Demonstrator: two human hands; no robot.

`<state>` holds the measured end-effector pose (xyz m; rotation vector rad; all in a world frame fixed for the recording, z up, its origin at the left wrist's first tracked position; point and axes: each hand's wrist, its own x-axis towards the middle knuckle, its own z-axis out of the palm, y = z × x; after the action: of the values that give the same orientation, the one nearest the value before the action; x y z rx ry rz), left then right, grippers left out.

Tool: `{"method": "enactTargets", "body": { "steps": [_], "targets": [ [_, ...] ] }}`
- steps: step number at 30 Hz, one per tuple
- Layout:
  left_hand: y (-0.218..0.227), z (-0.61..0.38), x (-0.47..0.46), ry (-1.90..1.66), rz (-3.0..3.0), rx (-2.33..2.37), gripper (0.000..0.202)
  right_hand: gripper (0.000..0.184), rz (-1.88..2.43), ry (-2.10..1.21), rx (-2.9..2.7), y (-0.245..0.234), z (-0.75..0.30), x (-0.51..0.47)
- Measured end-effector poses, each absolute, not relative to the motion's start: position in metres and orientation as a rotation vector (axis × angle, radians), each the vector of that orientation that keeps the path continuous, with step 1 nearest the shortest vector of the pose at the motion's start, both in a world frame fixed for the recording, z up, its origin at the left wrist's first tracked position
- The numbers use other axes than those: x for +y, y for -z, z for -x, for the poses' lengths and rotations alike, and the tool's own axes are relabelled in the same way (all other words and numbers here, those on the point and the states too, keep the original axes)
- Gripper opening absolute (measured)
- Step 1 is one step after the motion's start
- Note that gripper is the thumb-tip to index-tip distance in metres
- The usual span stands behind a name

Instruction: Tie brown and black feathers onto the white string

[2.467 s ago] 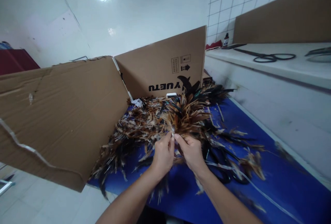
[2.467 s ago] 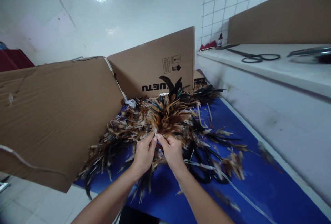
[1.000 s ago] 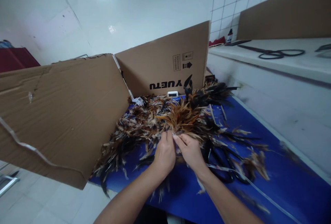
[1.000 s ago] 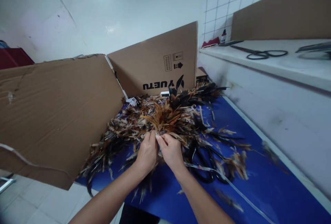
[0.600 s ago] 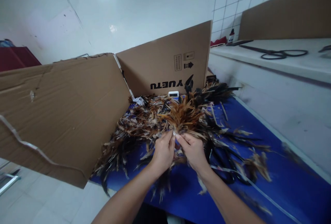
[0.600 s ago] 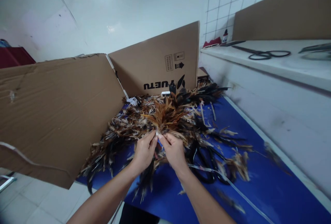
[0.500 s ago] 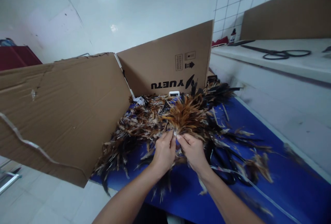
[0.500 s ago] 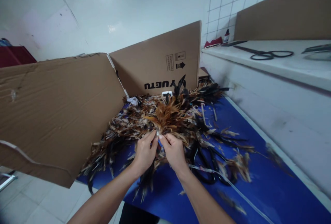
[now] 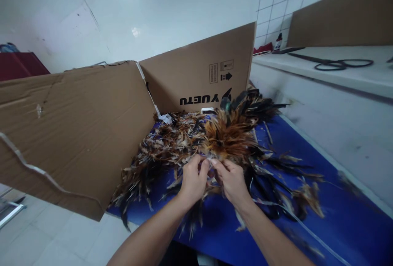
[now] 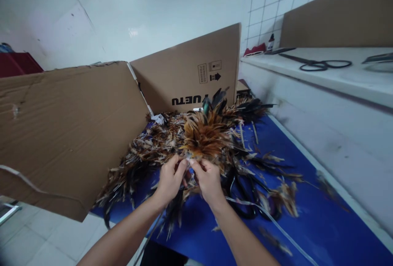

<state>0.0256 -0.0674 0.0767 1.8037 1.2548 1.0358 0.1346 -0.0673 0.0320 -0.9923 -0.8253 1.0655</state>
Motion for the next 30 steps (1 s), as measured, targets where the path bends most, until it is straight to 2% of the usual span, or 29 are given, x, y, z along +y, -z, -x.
{"method": "enactTargets", "body": {
  "steps": [5,10,16,21,25,30],
  "targets": [
    [-0.090,-0.022,-0.055,-0.723,-1.225,1.041,0.027,0.039,0.958,-1.116,-0.850,-0.031,-0.136,-0.066],
    [-0.098,-0.013,-0.049,-0.493,-1.217,0.958,0.037,0.036,0.973,-1.054,-1.036,-0.029,-0.140,-0.066],
    [-0.087,-0.008,-0.050,-0.611,-1.467,1.059,0.044,0.040,1.066,-0.935,-1.134,-0.028,-0.143,-0.063],
    [-0.081,-0.012,-0.051,-0.652,-1.556,1.104,0.041,0.041,1.172,-0.826,-1.236,-0.027,-0.148,-0.061],
    [-0.079,-0.016,-0.052,-0.685,-1.853,1.280,0.042,0.040,1.224,-0.718,-1.311,-0.029,-0.150,-0.061],
    [-0.066,-0.026,-0.054,-0.774,-2.155,1.513,0.031,0.037,1.373,-0.581,-1.320,-0.032,-0.144,-0.067]
  ]
}}
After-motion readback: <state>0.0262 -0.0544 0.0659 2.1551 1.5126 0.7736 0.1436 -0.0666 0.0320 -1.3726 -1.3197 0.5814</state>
